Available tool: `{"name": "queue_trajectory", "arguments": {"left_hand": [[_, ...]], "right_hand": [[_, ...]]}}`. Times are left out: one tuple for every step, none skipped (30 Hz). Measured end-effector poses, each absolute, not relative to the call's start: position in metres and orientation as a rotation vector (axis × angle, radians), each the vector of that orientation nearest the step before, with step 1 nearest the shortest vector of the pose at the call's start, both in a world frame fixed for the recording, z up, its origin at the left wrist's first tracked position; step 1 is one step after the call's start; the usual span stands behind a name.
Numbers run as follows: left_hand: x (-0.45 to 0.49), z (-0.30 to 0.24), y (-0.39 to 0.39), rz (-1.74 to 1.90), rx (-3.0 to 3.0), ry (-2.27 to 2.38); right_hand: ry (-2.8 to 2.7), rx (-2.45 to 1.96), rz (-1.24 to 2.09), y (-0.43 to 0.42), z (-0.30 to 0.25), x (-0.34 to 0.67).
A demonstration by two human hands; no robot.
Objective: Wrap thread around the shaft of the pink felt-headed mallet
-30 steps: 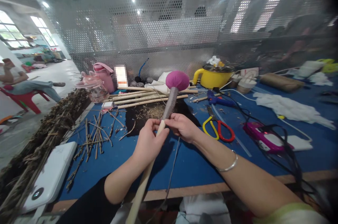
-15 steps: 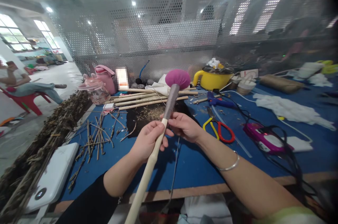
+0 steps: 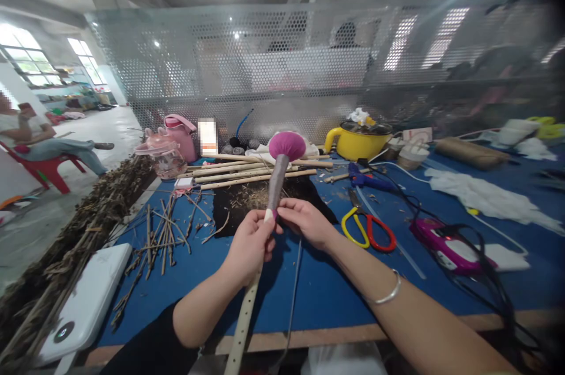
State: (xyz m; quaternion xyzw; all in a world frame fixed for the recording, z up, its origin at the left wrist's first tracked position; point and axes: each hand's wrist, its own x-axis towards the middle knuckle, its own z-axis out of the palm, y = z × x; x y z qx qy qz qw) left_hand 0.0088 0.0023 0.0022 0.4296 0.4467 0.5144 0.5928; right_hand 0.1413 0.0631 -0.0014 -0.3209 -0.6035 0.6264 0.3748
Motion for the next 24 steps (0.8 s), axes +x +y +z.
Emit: {"name": "queue_trajectory", "arguments": {"left_hand": [[0.008, 0.004, 0.003, 1.204, 0.982, 1.018], [0.006, 0.006, 0.004, 1.209, 0.961, 1.005], [0.005, 0.007, 0.004, 1.21, 0.937, 0.995], [0.004, 0.008, 0.005, 1.206, 0.911, 0.983], [0.004, 0.008, 0.006, 1.199, 0.884, 0.968], [0.003, 0.007, 0.007, 1.19, 0.859, 0.953], [0.003, 0.007, 0.007, 1.185, 0.84, 0.935], [0.003, 0.006, 0.007, 1.183, 0.827, 0.918], [0.003, 0.006, 0.007, 1.184, 0.818, 0.901], [0.003, 0.007, 0.006, 1.183, 0.813, 0.884], [0.003, 0.008, 0.005, 1.181, 0.808, 0.864], [0.003, 0.009, 0.004, 1.176, 0.8, 0.842], [0.003, 0.01, 0.003, 1.169, 0.79, 0.817], [0.003, 0.012, 0.003, 1.162, 0.778, 0.79], [0.002, 0.013, 0.002, 1.155, 0.766, 0.76], [0.002, 0.014, 0.002, 1.148, 0.756, 0.733], [0.001, 0.015, 0.002, 1.138, 0.75, 0.716], [-0.001, 0.015, 0.003, 1.122, 0.747, 0.712], [-0.003, 0.014, 0.005, 1.093, 0.747, 0.718], [-0.005, 0.013, 0.006, 1.053, 0.75, 0.727], [-0.006, 0.011, 0.008, 1.005, 0.754, 0.733], [-0.008, 0.009, 0.009, 0.954, 0.758, 0.733], [-0.008, 0.007, 0.011, 0.905, 0.763, 0.728], [-0.007, 0.005, 0.011, 0.867, 0.771, 0.733]], "right_hand": [[-1.529, -0.832, 1.588, 0.064, 0.0, 0.144], [-1.518, -0.839, 1.565, 0.064, 0.001, 0.145], [-1.518, -0.839, 1.543, 0.065, 0.002, 0.147], [-1.527, -0.83, 1.529, 0.065, 0.001, 0.148], [-1.535, -0.822, 1.523, 0.065, 0.001, 0.149], [-1.533, -0.819, 1.522, 0.065, 0.0, 0.148], [-1.519, -0.823, 1.525, 0.064, 0.0, 0.148], [-1.498, -0.835, 1.53, 0.064, -0.001, 0.147], [-1.475, -0.851, 1.534, 0.064, -0.001, 0.146], [-1.454, -0.866, 1.534, 0.064, -0.001, 0.146], [-1.437, -0.876, 1.533, 0.064, -0.002, 0.145], [-1.423, -0.879, 1.535, 0.065, -0.002, 0.144], [-1.412, -0.871, 1.544, 0.065, -0.002, 0.144], [-1.403, -0.85, 1.561, 0.065, -0.002, 0.143], [-1.4, -0.816, 1.585, 0.065, -0.002, 0.144], [-1.404, -0.776, 1.617, 0.065, -0.002, 0.144], [-1.413, -0.735, 1.652, 0.065, -0.003, 0.145], [-1.424, -0.701, 1.684, 0.066, -0.003, 0.145], [-1.433, -0.679, 1.714, 0.066, -0.004, 0.146], [-1.432, -0.669, 1.745, 0.066, -0.005, 0.147], [-1.418, -0.666, 1.775, 0.066, -0.006, 0.148], [-1.392, -0.669, 1.799, 0.065, -0.007, 0.148], [-1.366, -0.674, 1.814, 0.065, -0.007, 0.148], [-1.35, -0.684, 1.818, 0.065, -0.007, 0.147]]}}
